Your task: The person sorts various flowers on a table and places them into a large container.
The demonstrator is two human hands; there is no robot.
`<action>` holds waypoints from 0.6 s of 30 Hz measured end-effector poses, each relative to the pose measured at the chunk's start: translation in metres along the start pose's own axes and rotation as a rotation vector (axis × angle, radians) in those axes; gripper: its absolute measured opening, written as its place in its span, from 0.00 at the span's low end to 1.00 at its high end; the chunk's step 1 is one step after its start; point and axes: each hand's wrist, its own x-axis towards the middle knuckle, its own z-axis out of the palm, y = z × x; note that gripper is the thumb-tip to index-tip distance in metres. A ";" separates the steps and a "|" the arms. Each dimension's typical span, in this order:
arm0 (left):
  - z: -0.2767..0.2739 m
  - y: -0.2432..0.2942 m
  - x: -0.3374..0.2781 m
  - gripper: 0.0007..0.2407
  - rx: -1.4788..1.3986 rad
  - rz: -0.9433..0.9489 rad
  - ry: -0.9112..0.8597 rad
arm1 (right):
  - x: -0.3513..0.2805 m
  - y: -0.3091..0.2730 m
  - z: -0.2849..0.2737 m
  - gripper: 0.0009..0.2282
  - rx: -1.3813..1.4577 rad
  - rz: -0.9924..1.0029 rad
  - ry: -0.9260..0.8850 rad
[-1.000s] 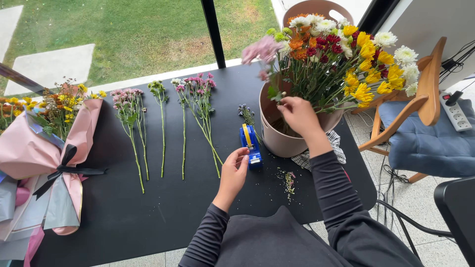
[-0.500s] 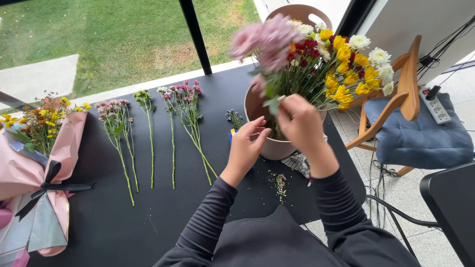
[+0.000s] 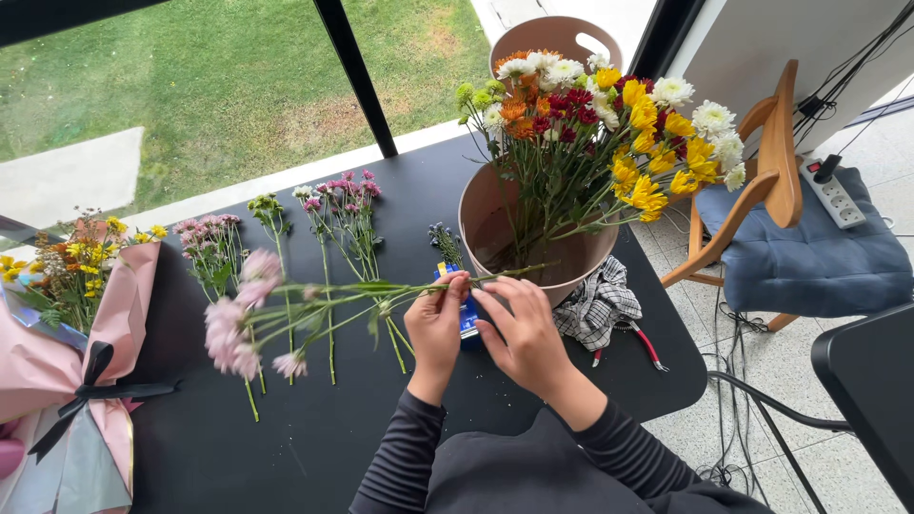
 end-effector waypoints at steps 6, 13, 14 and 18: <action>-0.015 0.022 -0.002 0.05 -0.047 -0.026 0.101 | -0.040 0.049 0.011 0.21 -0.262 0.058 -0.076; -0.025 0.033 -0.002 0.06 -0.082 -0.057 0.130 | -0.044 0.074 0.003 0.34 -0.367 0.255 -0.138; -0.025 0.034 -0.002 0.06 -0.104 -0.061 0.138 | -0.044 0.075 0.005 0.34 -0.419 0.236 -0.157; -0.024 0.032 -0.003 0.07 -0.144 -0.077 0.161 | -0.045 0.076 0.009 0.34 -0.539 0.188 -0.176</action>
